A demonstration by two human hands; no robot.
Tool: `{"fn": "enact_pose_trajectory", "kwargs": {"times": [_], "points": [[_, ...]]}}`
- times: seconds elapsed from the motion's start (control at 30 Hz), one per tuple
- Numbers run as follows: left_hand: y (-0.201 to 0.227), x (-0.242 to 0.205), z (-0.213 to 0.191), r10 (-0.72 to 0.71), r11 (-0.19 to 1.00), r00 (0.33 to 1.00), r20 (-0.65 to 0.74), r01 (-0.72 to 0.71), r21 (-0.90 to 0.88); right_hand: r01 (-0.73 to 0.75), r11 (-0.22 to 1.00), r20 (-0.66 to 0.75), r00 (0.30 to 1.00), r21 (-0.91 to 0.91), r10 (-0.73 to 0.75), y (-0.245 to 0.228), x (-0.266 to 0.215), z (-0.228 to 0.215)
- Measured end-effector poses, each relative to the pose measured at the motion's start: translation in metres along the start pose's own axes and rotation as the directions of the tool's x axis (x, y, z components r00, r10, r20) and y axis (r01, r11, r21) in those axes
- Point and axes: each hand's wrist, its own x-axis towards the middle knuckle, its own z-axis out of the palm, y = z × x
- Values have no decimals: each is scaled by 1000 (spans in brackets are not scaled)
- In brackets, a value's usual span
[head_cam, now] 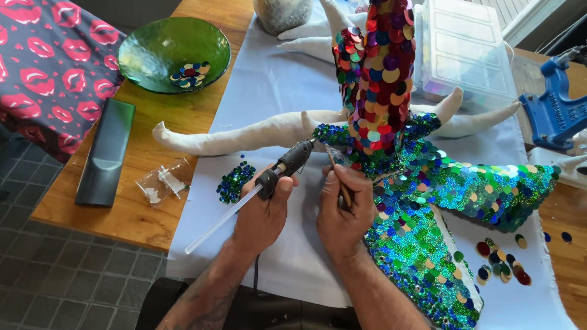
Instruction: Decorating a horned headpiece with sequins using a hot glue gun
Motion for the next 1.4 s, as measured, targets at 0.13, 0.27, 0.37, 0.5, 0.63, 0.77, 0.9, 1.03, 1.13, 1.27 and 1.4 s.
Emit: {"fn": "enact_pose_trajectory", "kwargs": {"times": [0.13, 0.27, 0.37, 0.5, 0.63, 0.77, 0.9, 1.03, 1.13, 1.27, 1.4], "points": [[-3, -2, 0, -21, 1000, 1000, 0, 21, -9, -2, 1000, 8, 1000, -1, 2, -3, 0, 1], [-3, -1, 0, -1, 1000, 1000, -8, 1, 22, 0, 1000, 14, 1000, 7, 0, -3, 0, 3], [-8, -3, -1, -5, 1000, 1000, -16, 6, 29, -6, 1000, 17, 1000, 8, 6, -3, 0, 4], [-10, -2, -1, -9, 999, 999, -33, 10, 38, -5, 1000, 25, 1000, 4, 5, -3, 1, 5], [-7, -3, -2, 29, 998, 999, -32, -27, 65, -7, 1000, 35, 999, -8, 7, -1, -1, 5], [-2, -3, -2, 14, 999, 999, -32, -13, 30, -6, 1000, 33, 999, -9, 7, 0, -1, 8], [-9, -7, -2, 3, 1000, 999, -40, -3, 12, -22, 1000, 29, 999, -17, 23, -1, -2, 11], [-5, -6, -3, -1, 1000, 999, -36, 1, 7, -55, 998, 1, 998, -20, 55, -2, -3, 15], [-8, -9, -3, -9, 1000, 999, -40, 9, -1, -58, 998, -12, 998, -24, 58, -1, -3, 15], [-8, -11, -3, -10, 1000, 999, -36, 10, 1, -56, 998, -35, 998, -42, 55, -3, -4, 17], [-9, -11, -5, -14, 1000, 999, -45, 14, -10, -44, 998, -57, 998, -35, 42, -9, -1, 18]]}}
